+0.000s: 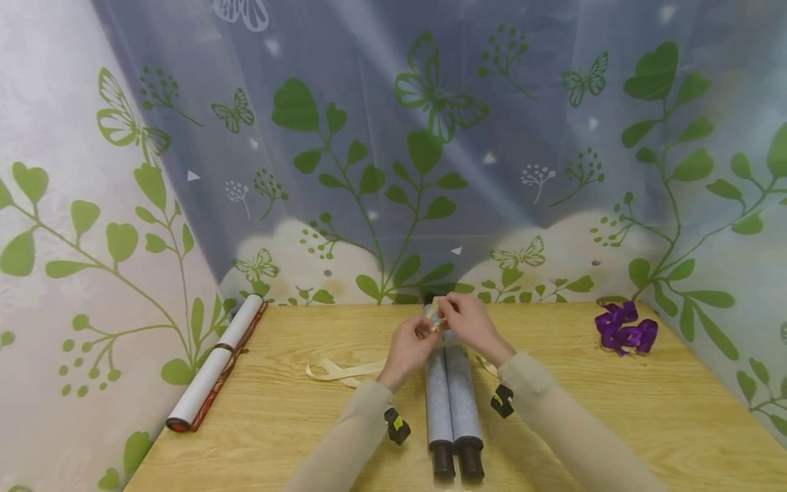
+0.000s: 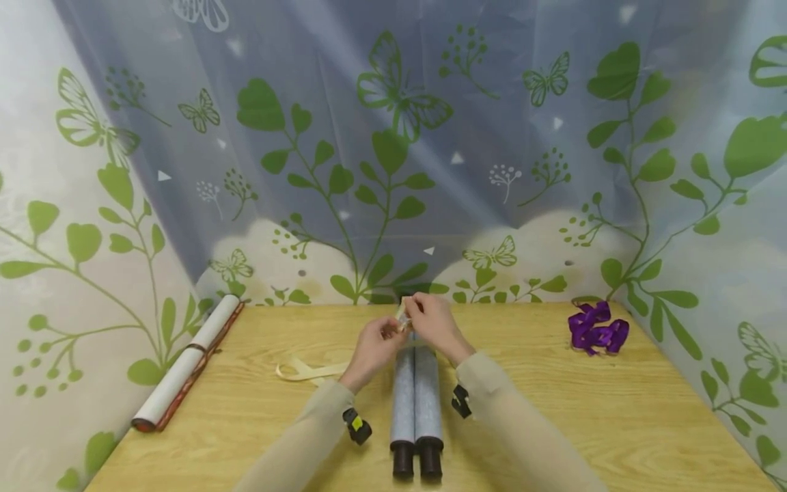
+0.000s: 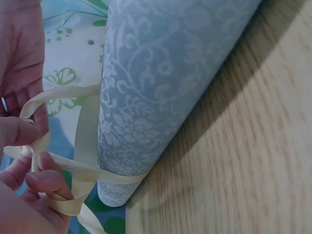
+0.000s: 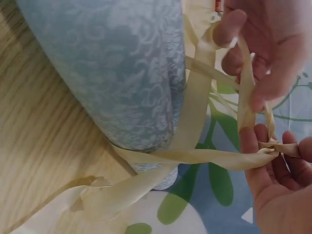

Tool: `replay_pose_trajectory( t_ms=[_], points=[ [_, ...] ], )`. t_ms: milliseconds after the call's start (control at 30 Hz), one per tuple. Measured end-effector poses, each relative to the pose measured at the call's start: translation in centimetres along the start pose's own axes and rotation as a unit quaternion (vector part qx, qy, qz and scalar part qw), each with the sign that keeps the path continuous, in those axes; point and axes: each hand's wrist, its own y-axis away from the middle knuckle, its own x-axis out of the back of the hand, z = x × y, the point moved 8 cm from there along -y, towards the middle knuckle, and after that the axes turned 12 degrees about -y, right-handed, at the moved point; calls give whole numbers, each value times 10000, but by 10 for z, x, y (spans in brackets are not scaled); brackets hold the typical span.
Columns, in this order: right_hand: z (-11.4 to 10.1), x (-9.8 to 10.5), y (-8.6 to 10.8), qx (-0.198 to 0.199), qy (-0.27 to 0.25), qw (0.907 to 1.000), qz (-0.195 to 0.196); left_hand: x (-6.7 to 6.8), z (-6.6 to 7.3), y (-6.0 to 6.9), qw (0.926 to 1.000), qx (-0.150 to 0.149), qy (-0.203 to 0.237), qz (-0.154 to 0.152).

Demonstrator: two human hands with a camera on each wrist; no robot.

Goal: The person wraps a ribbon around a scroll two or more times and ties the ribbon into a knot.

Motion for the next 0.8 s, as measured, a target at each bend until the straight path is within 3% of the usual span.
replay_pose_trajectory(
  t_ms=[167, 367, 500, 633, 733, 800],
  points=[
    [6, 0, -1, -130, -145, 9998, 44, -1, -2, 1, 9996, -9, 221, -163],
    [13, -1, -2, -439, -1184, 9920, 66, -5, -2, 0, 9984, -263, -110, -493],
    [17, -3, -3, -680, -2103, 9752, -69, -5, -3, 1, 9980, -261, -185, -549],
    [21, -2, -3, -861, -2928, 9521, -175, 6, -7, 1, 9999, 12, 83, -82],
    [24, 0, -2, -987, -3337, 9372, -251, 17, -13, -2, 9969, 304, 669, 267],
    [25, 2, -1, -1083, -3603, 9260, -322, 22, -19, -5, 9904, 504, 1244, 334]
  ],
)
